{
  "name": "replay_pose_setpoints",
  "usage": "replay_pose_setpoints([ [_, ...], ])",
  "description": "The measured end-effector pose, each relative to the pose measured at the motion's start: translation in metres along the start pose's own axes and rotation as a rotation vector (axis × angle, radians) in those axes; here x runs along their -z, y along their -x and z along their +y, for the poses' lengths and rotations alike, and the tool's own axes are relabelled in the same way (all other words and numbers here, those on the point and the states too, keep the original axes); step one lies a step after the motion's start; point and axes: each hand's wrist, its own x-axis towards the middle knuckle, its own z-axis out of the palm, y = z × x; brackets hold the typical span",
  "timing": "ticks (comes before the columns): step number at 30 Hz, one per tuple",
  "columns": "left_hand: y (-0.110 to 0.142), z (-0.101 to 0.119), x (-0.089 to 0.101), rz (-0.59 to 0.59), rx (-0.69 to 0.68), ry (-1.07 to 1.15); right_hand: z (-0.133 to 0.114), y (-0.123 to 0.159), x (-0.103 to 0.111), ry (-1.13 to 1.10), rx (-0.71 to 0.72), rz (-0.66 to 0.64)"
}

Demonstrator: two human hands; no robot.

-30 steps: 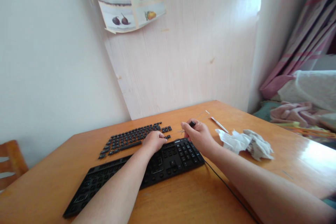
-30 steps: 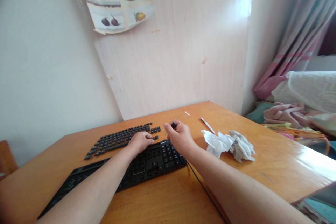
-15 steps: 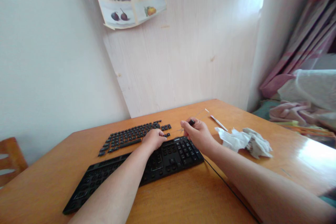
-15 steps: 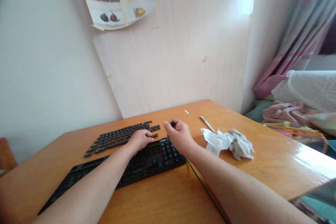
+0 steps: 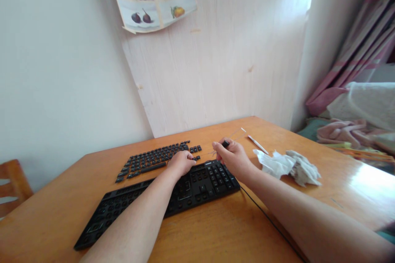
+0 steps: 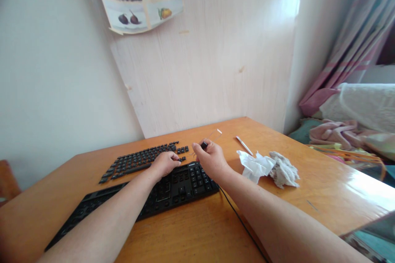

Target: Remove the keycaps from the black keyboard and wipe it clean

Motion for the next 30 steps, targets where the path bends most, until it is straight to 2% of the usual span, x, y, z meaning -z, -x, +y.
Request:
replay_pose_setpoints([
  [30, 0.0045, 0.0066, 0.0033, -0.013, 0.017, 0.015, 0.0013, -0.0003, -0.0004, 0.000, -0.005, -0.006],
])
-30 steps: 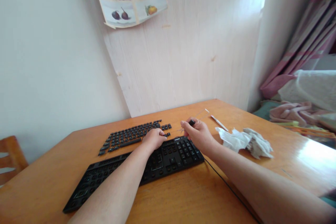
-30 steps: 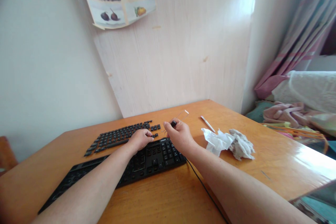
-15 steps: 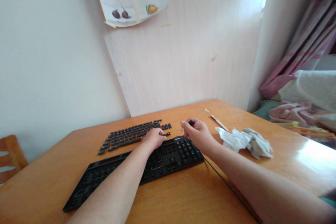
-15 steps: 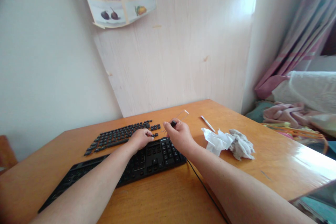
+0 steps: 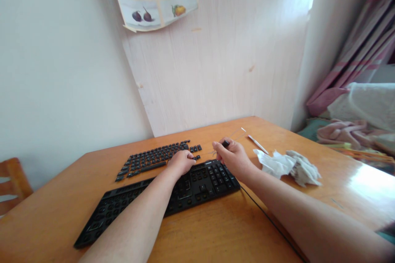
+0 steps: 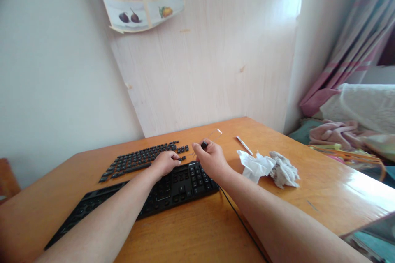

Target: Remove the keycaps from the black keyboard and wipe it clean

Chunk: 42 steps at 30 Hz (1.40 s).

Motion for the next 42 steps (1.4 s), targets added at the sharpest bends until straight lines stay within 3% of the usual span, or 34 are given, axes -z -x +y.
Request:
replay_pose_setpoints([
  [20, 0.004, 0.006, 0.004, -0.010, 0.022, 0.006, -0.002, 0.001, 0.000, 0.008, 0.008, -0.007],
  [42, 0.001, 0.011, 0.007, -0.003, -0.084, -0.053, -0.001, 0.001, 0.000, 0.000, -0.014, -0.010],
])
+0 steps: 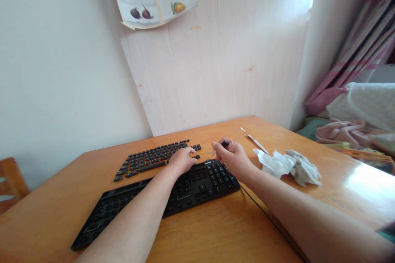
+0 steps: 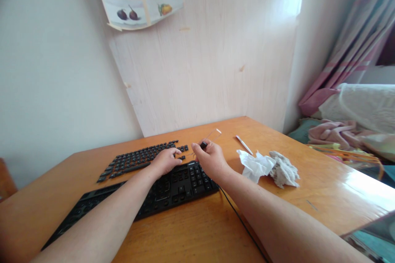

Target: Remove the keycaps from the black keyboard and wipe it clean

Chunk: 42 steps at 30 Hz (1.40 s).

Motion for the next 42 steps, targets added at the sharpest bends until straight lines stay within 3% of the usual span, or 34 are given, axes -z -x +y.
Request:
replay_pose_setpoints([
  [19, 0.001, 0.023, 0.004, -0.018, -0.046, -0.113, -0.004, 0.000, -0.001, 0.007, 0.010, 0.012],
  [33, 0.001, 0.018, 0.000, 0.018, -0.049, -0.080, -0.002, -0.001, -0.001, 0.004, 0.000, 0.009],
  [42, -0.004, 0.008, 0.007, 0.151, 0.008, 0.034, 0.000, -0.002, 0.001, -0.021, -0.025, 0.001],
])
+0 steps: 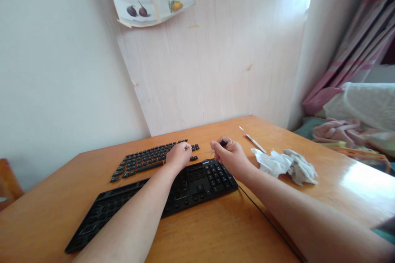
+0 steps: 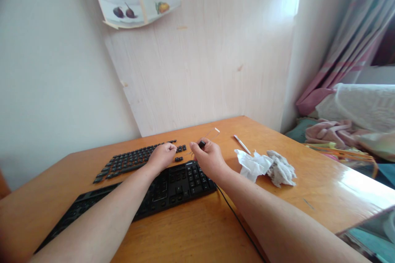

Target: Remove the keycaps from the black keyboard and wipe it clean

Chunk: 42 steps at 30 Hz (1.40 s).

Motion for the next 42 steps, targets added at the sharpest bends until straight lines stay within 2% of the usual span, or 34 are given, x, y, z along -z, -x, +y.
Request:
replay_pose_setpoints([
  [5, 0.005, -0.007, 0.005, 0.029, -0.004, 0.065, 0.000, 0.001, -0.001, 0.011, -0.001, -0.012],
  [11, 0.021, -0.005, 0.013, 0.048, -0.039, 0.154, -0.002, 0.003, -0.002, 0.075, -0.018, -0.068],
  [17, 0.051, 0.004, 0.029, 0.072, -0.090, 0.277, -0.006, 0.011, -0.004, 0.132, -0.020, -0.257],
  [21, 0.079, 0.008, 0.043, 0.076, -0.083, 0.355, -0.015, 0.022, -0.005, 0.196, -0.004, -0.411],
  [25, 0.102, 0.007, 0.051, 0.076, -0.053, 0.471, -0.020, 0.030, -0.006, 0.278, 0.028, -0.492],
  [31, 0.121, 0.004, 0.046, 0.099, -0.069, 0.490, -0.021, 0.031, -0.005, 0.354, 0.021, -0.538],
  [42, 0.127, 0.004, 0.035, 0.094, -0.165, 0.327, -0.025, 0.038, -0.009, 0.481, -0.012, -0.568],
])
